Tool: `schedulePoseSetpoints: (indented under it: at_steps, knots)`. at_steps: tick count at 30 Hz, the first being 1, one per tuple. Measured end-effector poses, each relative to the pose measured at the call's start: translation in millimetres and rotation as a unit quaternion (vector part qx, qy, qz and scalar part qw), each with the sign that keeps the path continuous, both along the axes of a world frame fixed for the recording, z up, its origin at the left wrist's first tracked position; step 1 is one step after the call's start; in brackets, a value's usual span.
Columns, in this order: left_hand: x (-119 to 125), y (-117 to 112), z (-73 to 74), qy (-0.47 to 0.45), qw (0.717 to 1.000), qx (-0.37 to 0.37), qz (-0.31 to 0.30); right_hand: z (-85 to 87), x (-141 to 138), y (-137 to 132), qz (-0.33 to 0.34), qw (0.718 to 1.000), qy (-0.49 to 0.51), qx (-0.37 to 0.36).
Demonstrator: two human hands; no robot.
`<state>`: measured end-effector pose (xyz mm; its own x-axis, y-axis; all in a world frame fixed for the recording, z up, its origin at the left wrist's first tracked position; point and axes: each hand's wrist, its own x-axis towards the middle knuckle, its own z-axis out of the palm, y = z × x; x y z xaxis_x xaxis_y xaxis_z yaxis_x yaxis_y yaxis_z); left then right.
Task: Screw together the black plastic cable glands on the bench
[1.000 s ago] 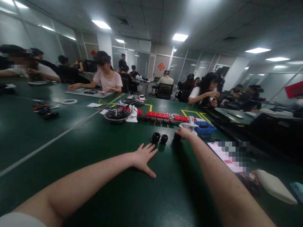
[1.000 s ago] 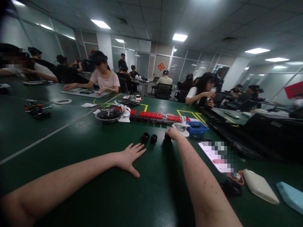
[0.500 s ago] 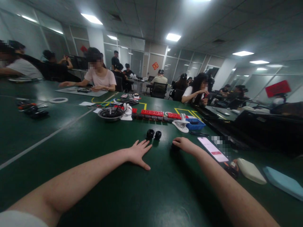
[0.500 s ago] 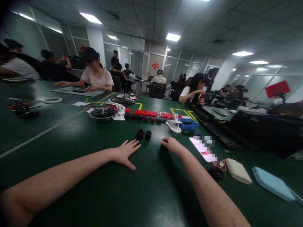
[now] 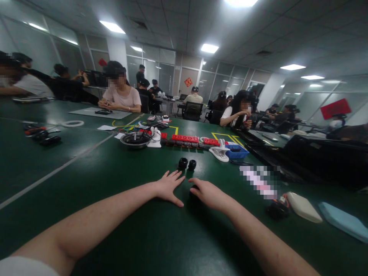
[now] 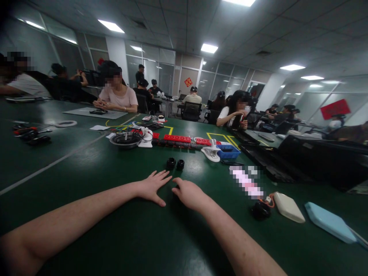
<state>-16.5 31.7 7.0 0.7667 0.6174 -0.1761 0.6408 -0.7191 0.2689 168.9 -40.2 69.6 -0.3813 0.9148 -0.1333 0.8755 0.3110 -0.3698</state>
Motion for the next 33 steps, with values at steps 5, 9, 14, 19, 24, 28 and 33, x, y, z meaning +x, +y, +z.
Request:
schedulePoseSetpoints:
  at_steps: [5, 9, 14, 19, 24, 28, 33]
  knots:
    - [3.1, -6.2, 2.4, -0.060, 0.998, 0.012, -0.002, -1.8, -12.1, -5.3, 0.015, 1.000, 0.000, 0.022]
    - [8.8, -12.8, 5.4, -0.152, 0.987, 0.008, -0.047, -9.4, -15.0, -7.1, 0.041, 0.998, 0.015, 0.055]
    - [12.9, -16.6, 2.0, -0.240, 0.970, -0.013, -0.031, -25.1, -14.8, -6.3, 0.085, 0.981, -0.061, 0.163]
    - [15.9, -13.5, -3.6, -0.241, 0.970, 0.011, -0.031, -34.0, -13.0, -4.7, 0.053, 0.969, -0.087, 0.224]
    - [16.3, -11.9, -3.3, -0.221, 0.975, 0.017, -0.014, -35.5, -11.9, -5.5, 0.003, 0.967, -0.052, 0.251]
    - [16.3, -13.6, -1.5, -0.222, 0.975, 0.020, -0.006, -34.4, -9.8, -4.9, 0.007, 0.965, -0.044, 0.258]
    - [16.9, -13.4, -5.2, -0.241, 0.968, 0.061, 0.023, -33.1, -6.4, -3.8, 0.022, 0.967, -0.031, 0.251]
